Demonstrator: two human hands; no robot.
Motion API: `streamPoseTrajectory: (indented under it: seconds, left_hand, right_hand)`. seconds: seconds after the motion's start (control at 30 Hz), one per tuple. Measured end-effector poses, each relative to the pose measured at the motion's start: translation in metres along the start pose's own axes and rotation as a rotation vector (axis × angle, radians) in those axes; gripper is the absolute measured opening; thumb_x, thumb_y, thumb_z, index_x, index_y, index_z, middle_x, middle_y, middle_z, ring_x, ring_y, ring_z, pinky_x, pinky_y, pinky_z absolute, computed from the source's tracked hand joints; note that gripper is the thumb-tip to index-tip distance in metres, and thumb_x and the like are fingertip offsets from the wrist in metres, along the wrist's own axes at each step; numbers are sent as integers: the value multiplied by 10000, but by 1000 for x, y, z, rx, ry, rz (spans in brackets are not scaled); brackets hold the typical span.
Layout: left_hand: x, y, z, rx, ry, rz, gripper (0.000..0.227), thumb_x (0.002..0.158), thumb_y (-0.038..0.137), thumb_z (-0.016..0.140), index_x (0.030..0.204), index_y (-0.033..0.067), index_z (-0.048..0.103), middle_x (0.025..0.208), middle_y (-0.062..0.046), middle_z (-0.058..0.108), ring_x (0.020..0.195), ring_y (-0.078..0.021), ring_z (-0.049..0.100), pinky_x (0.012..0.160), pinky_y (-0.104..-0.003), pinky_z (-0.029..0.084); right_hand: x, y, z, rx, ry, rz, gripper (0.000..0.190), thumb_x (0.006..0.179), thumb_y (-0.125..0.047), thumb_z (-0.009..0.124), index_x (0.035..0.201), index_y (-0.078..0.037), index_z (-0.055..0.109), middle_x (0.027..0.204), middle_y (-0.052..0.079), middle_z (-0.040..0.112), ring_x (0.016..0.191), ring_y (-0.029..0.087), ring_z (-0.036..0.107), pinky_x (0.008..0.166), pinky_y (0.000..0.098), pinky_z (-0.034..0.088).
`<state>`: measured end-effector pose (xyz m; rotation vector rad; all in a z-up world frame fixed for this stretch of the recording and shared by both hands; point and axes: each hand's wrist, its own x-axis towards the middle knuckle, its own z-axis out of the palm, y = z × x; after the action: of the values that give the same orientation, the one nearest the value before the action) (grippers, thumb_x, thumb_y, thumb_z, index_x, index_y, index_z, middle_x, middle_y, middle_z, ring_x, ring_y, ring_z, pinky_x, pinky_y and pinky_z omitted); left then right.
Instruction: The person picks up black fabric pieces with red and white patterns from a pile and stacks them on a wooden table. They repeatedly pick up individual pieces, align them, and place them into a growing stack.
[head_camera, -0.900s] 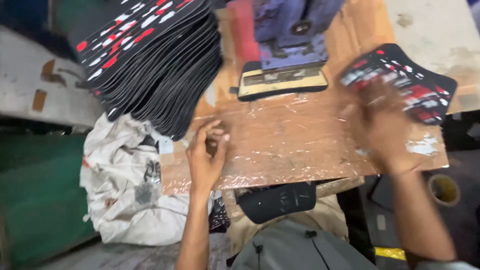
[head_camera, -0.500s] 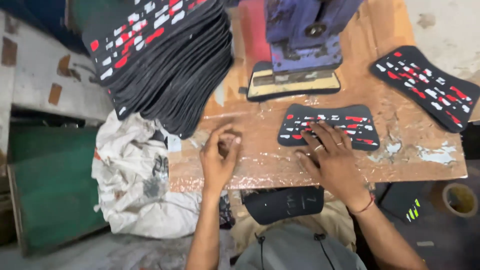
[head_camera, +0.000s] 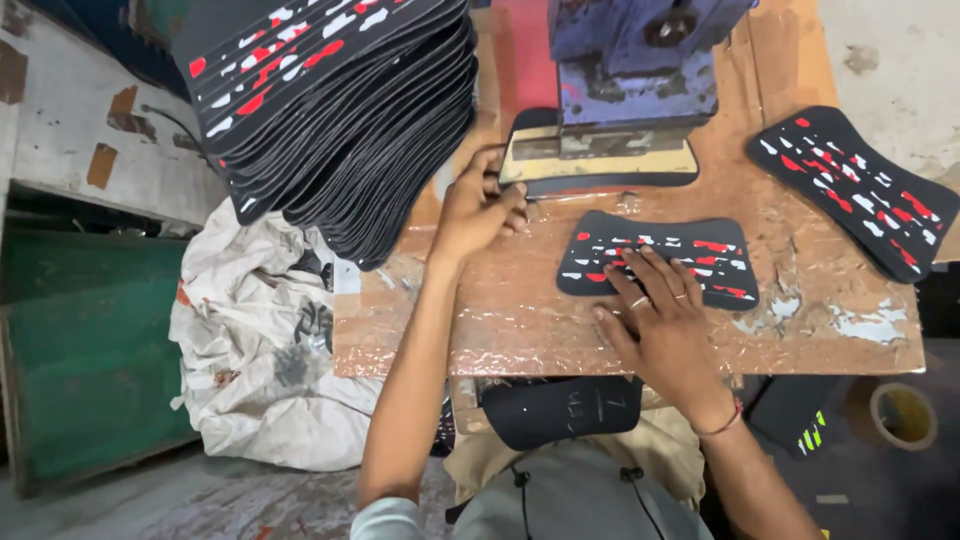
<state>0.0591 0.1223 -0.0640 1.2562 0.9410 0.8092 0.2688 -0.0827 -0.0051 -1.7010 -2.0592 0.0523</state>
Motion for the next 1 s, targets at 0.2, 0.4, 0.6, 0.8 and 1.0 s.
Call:
streamPoseTrajectory:
  seconds: [0.2,0.4,0.6,0.8,1.0]
  left_hand:
    - [-38,-14,4,-68,24,-86,428,932,-25,632,1351,16,556,854,-102,681,635,-155,701,479,-280,525]
    - [-188,25,-105,311,71,-247,334,853,127,746,1173,36,731,1014,-13,730,745,-88,721,600,-286,626]
    - [-164,-32,-111,235,51,-56,181,943,173,763,982,-4,781,854,29,710,741,-51,592,660,-251,519]
    - [-163,-13,-111,303,28,-156,194,929,174,768,943,-20,778,806,3,737,700,-59,602,638,-266,521]
    - [-164,-9,-107,261,33,-114,203,916,181,746,997,-3,771,846,29,748,740,-39,633,667,-245,546]
  right_hand:
    - [-21,-14,-5,-99,-21,-8,638,897,-433,660,1409,-62,583,1516,210,466,1465,416,371,1207,610,241]
    - [-5,22,2,-167,-44,-16,805,943,-562,549,1560,-57,436,1625,273,358,1517,471,294,1221,654,168]
    - [106,21,26,-204,-314,-44,791,987,-659,497,1523,-77,496,1528,260,408,1475,497,277,1176,687,188]
    - [91,-4,45,-242,-131,-155,741,960,-673,528,1515,-182,524,1551,271,426,1482,468,318,1165,707,230]
    - [97,-10,41,-131,-201,-87,728,944,-600,566,1505,-136,557,1510,270,429,1440,466,333,1159,717,214]
